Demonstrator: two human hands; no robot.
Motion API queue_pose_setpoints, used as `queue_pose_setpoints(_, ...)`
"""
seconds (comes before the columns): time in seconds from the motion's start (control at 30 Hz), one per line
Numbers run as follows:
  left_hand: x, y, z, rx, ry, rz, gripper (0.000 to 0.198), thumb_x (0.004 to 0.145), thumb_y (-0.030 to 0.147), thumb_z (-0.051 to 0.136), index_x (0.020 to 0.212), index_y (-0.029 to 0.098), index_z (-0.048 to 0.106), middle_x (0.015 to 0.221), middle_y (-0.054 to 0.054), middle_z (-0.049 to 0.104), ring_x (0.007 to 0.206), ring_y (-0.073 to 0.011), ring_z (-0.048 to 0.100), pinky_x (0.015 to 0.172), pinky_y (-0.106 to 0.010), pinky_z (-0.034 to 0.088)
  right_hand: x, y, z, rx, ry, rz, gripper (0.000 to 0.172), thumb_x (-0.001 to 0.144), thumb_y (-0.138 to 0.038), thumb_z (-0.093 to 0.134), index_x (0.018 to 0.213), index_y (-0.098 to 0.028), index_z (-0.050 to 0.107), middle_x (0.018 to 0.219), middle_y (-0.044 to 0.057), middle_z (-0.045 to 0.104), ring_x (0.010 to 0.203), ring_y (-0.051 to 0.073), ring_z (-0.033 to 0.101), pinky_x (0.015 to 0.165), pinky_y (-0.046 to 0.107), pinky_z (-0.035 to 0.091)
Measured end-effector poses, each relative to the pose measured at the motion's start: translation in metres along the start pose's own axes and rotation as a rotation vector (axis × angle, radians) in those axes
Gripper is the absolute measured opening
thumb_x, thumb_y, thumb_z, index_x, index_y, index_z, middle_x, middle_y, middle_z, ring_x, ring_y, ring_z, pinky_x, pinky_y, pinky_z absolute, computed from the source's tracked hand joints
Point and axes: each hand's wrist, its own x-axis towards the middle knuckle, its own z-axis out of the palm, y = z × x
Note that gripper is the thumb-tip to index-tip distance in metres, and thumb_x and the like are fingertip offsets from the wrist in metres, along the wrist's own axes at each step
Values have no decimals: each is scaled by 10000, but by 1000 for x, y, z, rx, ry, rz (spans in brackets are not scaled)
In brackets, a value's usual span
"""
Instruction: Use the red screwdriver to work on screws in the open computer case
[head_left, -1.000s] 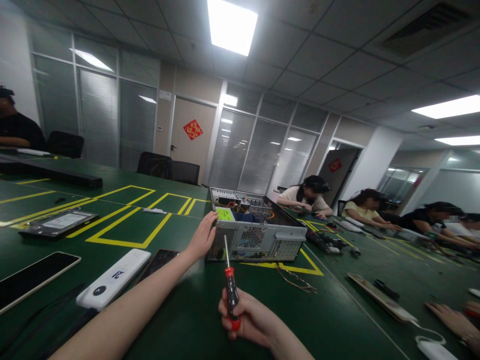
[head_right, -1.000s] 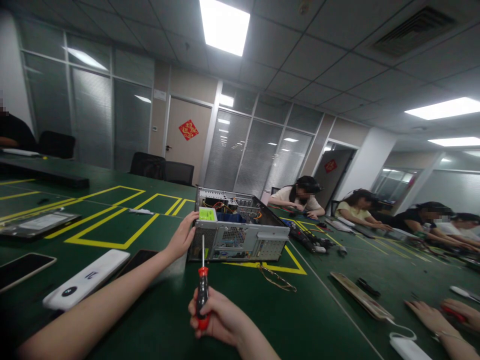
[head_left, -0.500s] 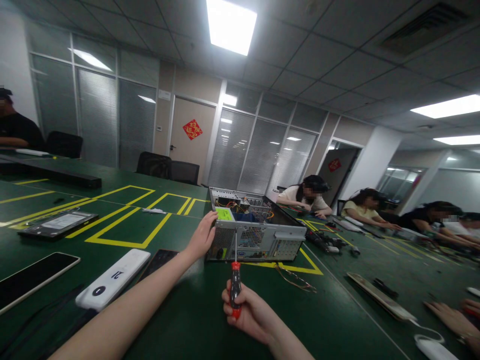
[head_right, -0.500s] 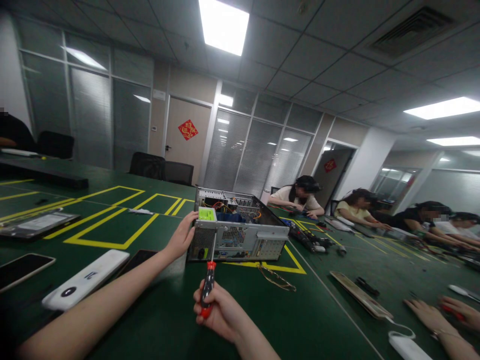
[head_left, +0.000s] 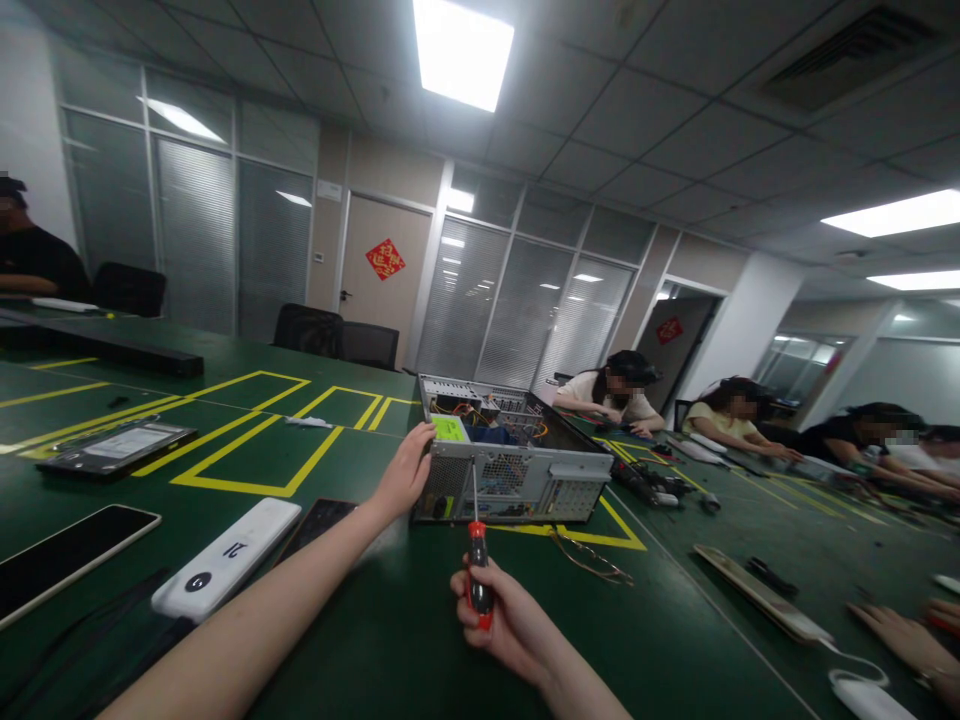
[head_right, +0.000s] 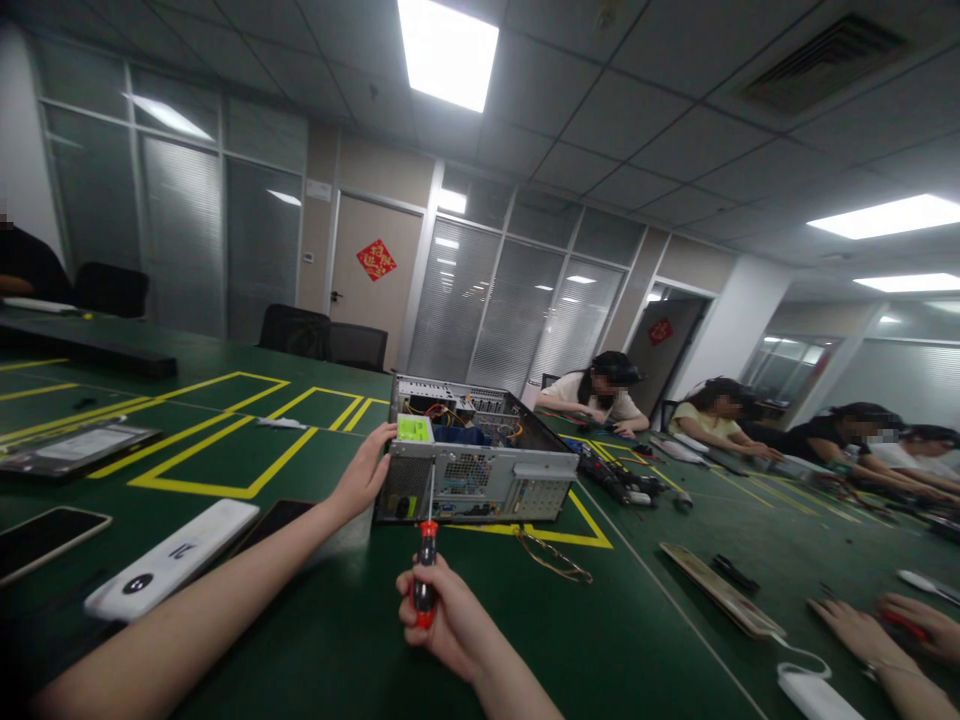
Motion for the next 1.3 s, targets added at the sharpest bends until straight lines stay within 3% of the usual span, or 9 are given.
queue_pose_setpoints(0.13, 0, 0, 0, 1, 0, 11, 358, 921, 226, 301, 1273, 192, 355, 1348, -102, 405, 1323, -198, 303, 1105, -446, 267, -4, 0, 13, 9, 224, -119, 277, 738, -357, 634, 840, -202, 429, 724, -33, 577, 417, 22, 379, 369, 144, 115)
queue_pose_setpoints(0.2, 0, 0, 0, 5, 1, 13, 357, 920, 225, 301, 1272, 190, 356, 1346, -104, 407, 1324, -199, 303, 1102, -444, 273, -7, -2, 17, 98, 260, -118, 258, 752, -356, 627, 824, -175, 459, 689, -25, 567, 420, 20, 383, 346, 124, 151)
queue_pose_setpoints(0.3, 1, 1, 0, 10, 3, 13, 354, 922, 229, 296, 1269, 188, 358, 1336, -105, 416, 1320, -199, 309, 1103, -444, 274, -12, -12, 19, 261, 223, -38, 253, 789, -366, 586, 851, -132, 511, 685, -3, 570, 466, 35, 446, 365, 112, 294)
queue_pose_setpoints(0.4, 0, 0, -1, 13, 6, 13, 356, 923, 232, 291, 1271, 191, 357, 1337, -104, 416, 1319, -201, 309, 1104, -450, 271, -17, -24, 16, 365, 99, 19, 286, 844, -374, 507, 942, -107, 538, 725, 13, 578, 496, 41, 469, 413, 120, 379)
queue_pose_setpoints(0.6, -1, -1, 0, 17, 6, 12, 370, 921, 230, 292, 1285, 195, 346, 1344, -103, 409, 1328, -206, 298, 1102, -459, 271, -17, -27, 11, 402, -35, -26, 299, 899, -335, 387, 892, -88, 555, 675, 10, 531, 464, 30, 372, 374, 99, 292)
queue_pose_setpoints(0.87, 1, 0, 0, 3, 3, 4, 366, 918, 229, 302, 1278, 196, 358, 1339, -104, 417, 1324, -206, 305, 1100, -460, 273, -17, -19, 20, 357, -34, 3, 294, 885, -352, 401, 860, -105, 559, 655, 7, 523, 468, 42, 347, 381, 118, 260)
queue_pose_setpoints(1.3, 0, -1, 0, -11, 7, 13, 368, 916, 220, 303, 1279, 193, 358, 1339, -105, 415, 1323, -202, 306, 1103, -461, 268, -13, -17, 13, 375, -40, 6, 262, 855, -349, 467, 871, -104, 558, 668, 12, 532, 478, 40, 365, 393, 116, 267)
